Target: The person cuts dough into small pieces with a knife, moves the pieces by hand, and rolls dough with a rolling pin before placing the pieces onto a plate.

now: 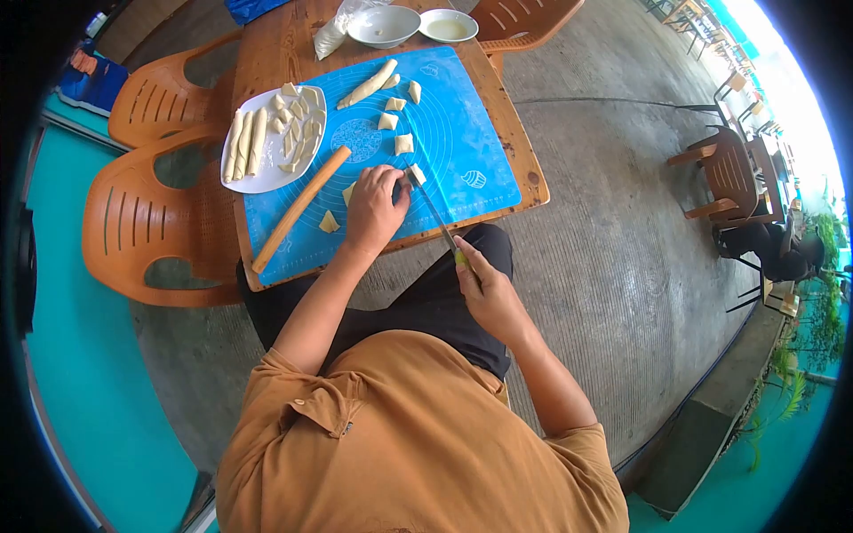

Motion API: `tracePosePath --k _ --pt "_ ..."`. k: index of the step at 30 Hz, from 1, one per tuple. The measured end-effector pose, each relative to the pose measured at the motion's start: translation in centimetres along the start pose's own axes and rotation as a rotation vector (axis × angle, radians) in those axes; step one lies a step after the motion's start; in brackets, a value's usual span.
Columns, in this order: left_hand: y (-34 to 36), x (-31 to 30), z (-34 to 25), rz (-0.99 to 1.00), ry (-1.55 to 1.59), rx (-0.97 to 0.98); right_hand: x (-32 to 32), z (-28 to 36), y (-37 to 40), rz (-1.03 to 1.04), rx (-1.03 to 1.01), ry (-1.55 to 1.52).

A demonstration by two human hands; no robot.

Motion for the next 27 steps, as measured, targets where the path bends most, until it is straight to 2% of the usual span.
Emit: tracePosePath --k 1,3,7,12,16,18,21,27 --pt "0.0 0.0 0.0 0.001 0.000 -0.001 -0.2 0.6 0.2 0.001 0.001 0.000" --pt "-0.1 -0.1 -0.1 0.063 -0.014 -0.015 -0.6 1.5 0.5 0.033 0.142 -0.208" --pt "-0.1 0.1 0.2 0.053 -0.003 -0.005 -1.4 2.8 1.0 0.034 0.167 -0.254" --pt "-0.5 0.0 -0.1 0.122 -0.051 0.012 -1.5 2.5 1.2 0.048 0.114 -0.078" --pt "-0.6 0.1 -0.1 0.177 -0.079 -0.017 -1.0 1.4 0.8 0.054 0.108 -0.055" --pt "-0.6 0.3 -0.1 0.175 -0.090 -0.027 -0.8 1.4 0.5 0.038 0.033 -0.002" --pt "-0.6 0.3 0.1 0.153 -0.067 -0.022 -0.8 2.1 0.6 0.058 0.113 -0.012" --pt "-0.6 0.7 0.6 0.147 -0.047 -0.039 -1.0 2.1 -0.4 0.060 0.117 0.084"
Point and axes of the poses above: each hand's wrist, its own y-axis away from the middle knuckle, its own x-axis out of the palm, z = x × y, the point moved 3 cm from there along -y, towards the middle knuckle, and after that the axes turned 6 degrees about -y, right-handed, at the moved point
